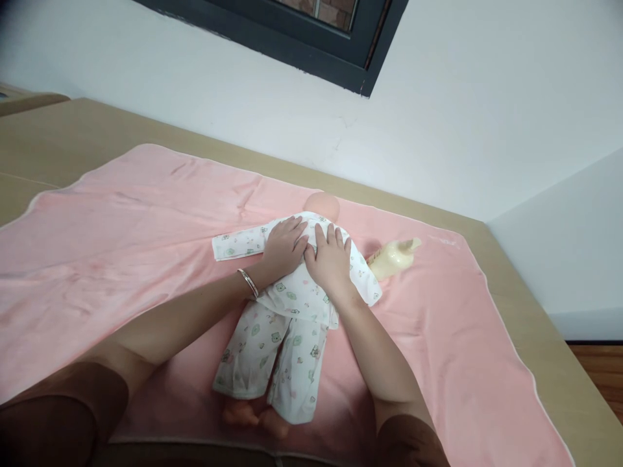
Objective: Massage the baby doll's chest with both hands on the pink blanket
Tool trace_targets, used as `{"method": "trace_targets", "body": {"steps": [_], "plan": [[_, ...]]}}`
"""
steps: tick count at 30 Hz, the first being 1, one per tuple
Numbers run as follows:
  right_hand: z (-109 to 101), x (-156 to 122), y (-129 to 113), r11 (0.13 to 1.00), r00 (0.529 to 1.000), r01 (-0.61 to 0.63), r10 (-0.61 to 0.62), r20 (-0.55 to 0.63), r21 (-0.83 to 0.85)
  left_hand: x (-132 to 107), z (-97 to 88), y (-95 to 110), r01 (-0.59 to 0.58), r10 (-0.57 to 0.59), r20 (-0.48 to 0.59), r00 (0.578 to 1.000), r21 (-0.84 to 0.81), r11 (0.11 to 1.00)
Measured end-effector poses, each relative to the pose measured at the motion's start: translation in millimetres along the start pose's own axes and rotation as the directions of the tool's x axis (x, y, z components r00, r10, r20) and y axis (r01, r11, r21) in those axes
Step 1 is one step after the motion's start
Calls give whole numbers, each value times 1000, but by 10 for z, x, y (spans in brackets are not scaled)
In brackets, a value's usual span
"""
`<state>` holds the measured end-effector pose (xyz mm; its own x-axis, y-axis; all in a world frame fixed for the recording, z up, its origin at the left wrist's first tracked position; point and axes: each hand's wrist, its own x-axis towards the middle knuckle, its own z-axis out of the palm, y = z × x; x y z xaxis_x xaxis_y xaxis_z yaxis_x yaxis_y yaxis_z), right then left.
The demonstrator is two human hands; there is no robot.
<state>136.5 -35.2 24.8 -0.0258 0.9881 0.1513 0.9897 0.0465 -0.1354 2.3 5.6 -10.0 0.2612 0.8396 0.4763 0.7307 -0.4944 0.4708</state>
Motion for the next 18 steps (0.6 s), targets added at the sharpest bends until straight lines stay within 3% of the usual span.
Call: {"method": "trace_targets", "body": {"steps": [7,10,14,18], "plan": [[-56,43,48,997,997,37,-41,66,60,-4,6,13,-39,39,-16,999,32,999],[-127,-55,-62,1000,997,25,-25,72,4,-64,-33,53,-68,72,-78,994,52,996],[-201,-166,-164,995,999,-21,26,45,-99,-115,-56,89,-22,34,-139,990,91,996],[-184,-80,-78,997,995,-38,45,87,-72,-68,-35,76,22,-18,-65,998,62,998]]}}
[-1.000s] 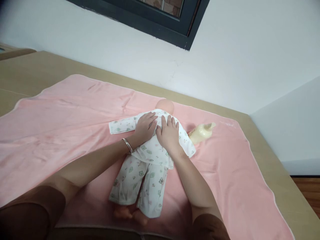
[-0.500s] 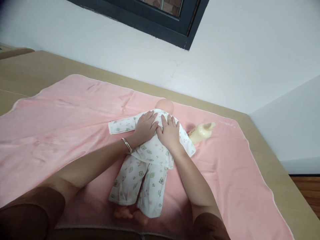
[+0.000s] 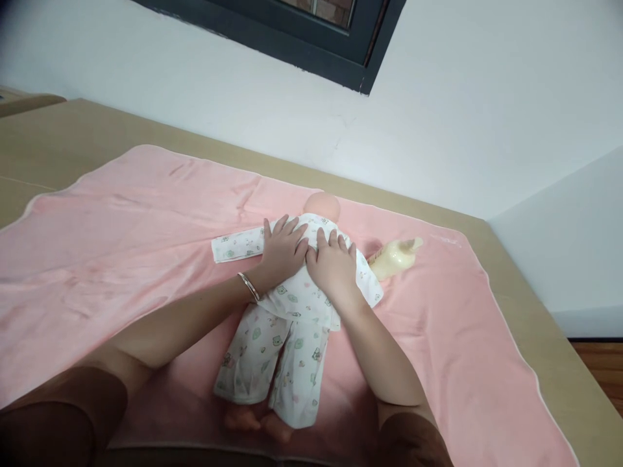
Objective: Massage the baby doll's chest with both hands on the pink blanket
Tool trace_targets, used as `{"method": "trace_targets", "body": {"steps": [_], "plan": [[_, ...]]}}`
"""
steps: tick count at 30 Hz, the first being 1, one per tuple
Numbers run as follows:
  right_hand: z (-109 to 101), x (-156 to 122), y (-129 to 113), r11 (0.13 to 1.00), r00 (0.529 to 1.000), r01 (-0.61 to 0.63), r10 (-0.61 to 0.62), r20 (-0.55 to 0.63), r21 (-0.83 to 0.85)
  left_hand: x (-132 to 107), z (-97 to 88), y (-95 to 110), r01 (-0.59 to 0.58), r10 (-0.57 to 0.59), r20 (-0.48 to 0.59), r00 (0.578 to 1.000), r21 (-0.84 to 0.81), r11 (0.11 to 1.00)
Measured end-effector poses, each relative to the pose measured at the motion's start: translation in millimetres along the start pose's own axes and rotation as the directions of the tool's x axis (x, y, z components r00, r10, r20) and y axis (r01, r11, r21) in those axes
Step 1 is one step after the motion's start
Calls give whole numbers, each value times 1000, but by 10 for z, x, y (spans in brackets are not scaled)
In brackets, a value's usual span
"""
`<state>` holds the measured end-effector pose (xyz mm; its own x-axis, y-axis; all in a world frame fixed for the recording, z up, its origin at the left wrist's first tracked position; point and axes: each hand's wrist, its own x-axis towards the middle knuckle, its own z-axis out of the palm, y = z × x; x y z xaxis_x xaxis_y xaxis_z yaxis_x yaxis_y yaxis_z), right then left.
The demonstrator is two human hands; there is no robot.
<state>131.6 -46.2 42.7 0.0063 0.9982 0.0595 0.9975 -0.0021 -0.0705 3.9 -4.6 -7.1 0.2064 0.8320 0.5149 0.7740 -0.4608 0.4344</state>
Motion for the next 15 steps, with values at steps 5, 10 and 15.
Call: {"method": "trace_targets", "body": {"steps": [5,10,15], "plan": [[32,46,44,999,999,41,-41,8,12,33,18,-27,-12,12,28,1000,3,1000],[-65,-171,-59,994,999,37,-35,22,-105,-9,-13,-19,-110,111,-56,992,8,994],[-52,-49,18,998,999,13,-11,36,-59,-1,9,-8,-44,43,-38,998,-4,999]]}}
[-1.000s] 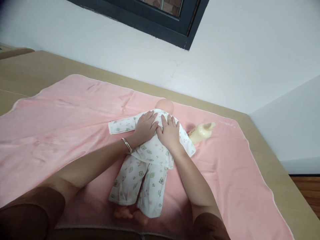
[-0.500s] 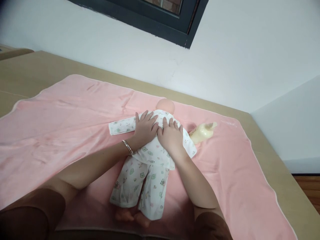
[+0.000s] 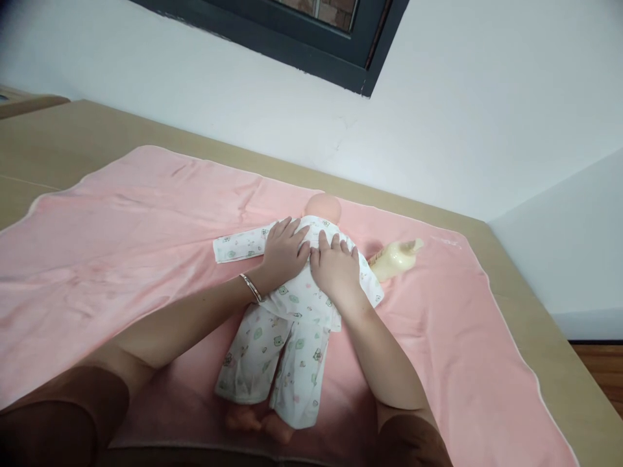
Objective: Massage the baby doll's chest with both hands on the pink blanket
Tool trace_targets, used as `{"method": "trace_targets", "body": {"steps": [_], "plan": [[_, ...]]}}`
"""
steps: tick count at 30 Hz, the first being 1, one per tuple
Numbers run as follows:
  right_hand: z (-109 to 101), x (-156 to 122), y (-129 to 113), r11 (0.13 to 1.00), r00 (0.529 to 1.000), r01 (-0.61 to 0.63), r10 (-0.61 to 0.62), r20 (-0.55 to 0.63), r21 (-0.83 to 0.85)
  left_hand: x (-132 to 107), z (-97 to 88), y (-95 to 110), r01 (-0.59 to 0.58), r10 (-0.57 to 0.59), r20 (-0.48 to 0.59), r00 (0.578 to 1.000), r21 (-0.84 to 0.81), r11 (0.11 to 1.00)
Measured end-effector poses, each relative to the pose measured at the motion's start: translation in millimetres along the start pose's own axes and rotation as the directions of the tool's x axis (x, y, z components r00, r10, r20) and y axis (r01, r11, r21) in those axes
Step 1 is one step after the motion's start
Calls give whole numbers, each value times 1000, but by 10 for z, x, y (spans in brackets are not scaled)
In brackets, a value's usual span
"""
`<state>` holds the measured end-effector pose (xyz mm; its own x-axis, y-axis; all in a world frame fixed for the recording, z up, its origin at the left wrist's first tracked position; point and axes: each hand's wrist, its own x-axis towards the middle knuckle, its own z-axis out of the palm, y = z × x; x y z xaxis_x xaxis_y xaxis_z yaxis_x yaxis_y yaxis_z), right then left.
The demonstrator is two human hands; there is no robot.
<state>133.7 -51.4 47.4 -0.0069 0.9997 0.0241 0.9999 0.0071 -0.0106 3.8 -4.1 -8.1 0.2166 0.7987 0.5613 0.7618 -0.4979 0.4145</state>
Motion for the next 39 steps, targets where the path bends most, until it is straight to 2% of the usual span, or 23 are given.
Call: {"method": "trace_targets", "body": {"steps": [4,10,15,19,22,25,28,29,33,37,39], "plan": [[75,116,32,1000,998,15,-15,-54,-5,26,8,-19,-14,16,44,999,-36,999],[9,-98,-76,995,999,13,-18,-50,-94,4,-11,-52,-114,112,-39,993,-63,991],[-5,-33,-49,1000,1000,-20,20,-21,-1,-5,13,-43,-46,44,-32,999,-62,997],[54,50,-38,997,998,-34,38,-40,74,40,64,-82,-1,5,52,999,-79,997],[84,48,-54,992,995,-20,32,-94,123,92,118,-148,-18,31,102,994,-121,992],[115,59,-63,992,984,21,1,-176,124,140,163,-210,-5,24,101,995,-187,982],[152,86,-67,988,993,71,-56,-106,140,164,186,-239,52,-26,104,994,-250,967],[162,90,-70,987,993,79,-65,-101,143,166,189,-241,52,-27,98,995,-258,965],[179,73,-96,991,979,60,-36,-202,118,152,187,-228,-4,19,56,998,-246,969],[164,48,-106,981,998,19,-8,-57,193,138,150,-193,-4,19,71,997,-214,977],[147,36,-108,976,999,-4,11,-31,217,135,118,-171,20,0,96,995,-203,979]]}}
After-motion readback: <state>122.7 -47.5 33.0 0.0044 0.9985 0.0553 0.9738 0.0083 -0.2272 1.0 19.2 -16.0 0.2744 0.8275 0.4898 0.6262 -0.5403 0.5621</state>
